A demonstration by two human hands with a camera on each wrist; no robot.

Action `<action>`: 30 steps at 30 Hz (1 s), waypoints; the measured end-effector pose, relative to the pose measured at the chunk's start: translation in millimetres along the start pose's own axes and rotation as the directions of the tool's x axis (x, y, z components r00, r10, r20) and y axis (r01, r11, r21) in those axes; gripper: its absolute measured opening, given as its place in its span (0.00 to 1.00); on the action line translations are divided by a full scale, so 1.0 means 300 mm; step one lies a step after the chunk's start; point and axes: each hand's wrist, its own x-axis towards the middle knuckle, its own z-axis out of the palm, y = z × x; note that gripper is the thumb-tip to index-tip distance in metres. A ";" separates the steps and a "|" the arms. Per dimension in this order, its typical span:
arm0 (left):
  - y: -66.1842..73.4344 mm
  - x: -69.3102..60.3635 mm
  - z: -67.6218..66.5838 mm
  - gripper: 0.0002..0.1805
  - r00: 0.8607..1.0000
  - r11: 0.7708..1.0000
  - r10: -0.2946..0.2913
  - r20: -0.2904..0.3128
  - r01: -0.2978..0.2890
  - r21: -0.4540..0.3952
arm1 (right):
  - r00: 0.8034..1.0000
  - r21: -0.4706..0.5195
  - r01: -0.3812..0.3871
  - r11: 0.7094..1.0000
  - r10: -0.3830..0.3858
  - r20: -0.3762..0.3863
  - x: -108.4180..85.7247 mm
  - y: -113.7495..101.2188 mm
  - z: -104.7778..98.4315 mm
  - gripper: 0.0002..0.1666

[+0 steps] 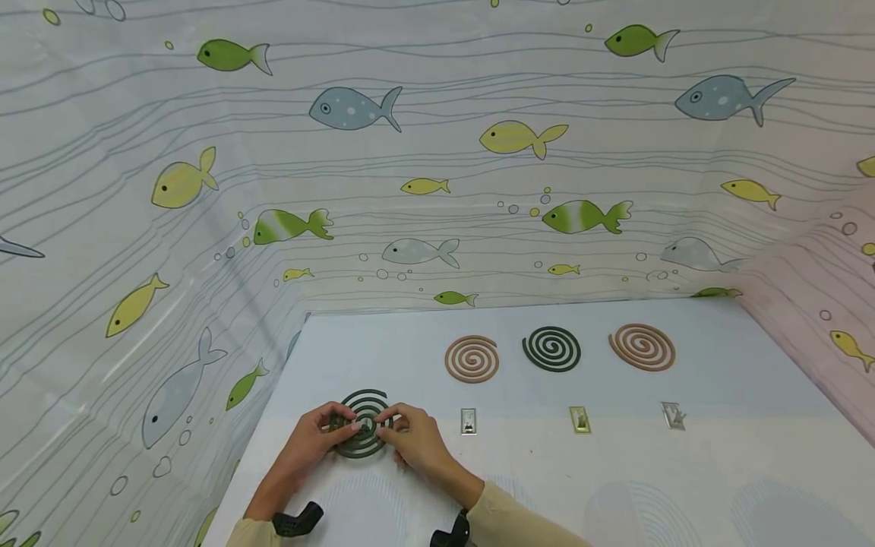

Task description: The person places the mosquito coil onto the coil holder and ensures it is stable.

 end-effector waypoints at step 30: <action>-0.003 0.004 -0.003 0.18 0.999 1.000 0.013 0.041 -0.014 0.009 | 0.999 -0.042 0.041 0.998 -0.041 -0.002 0.001 0.004 0.021 0.09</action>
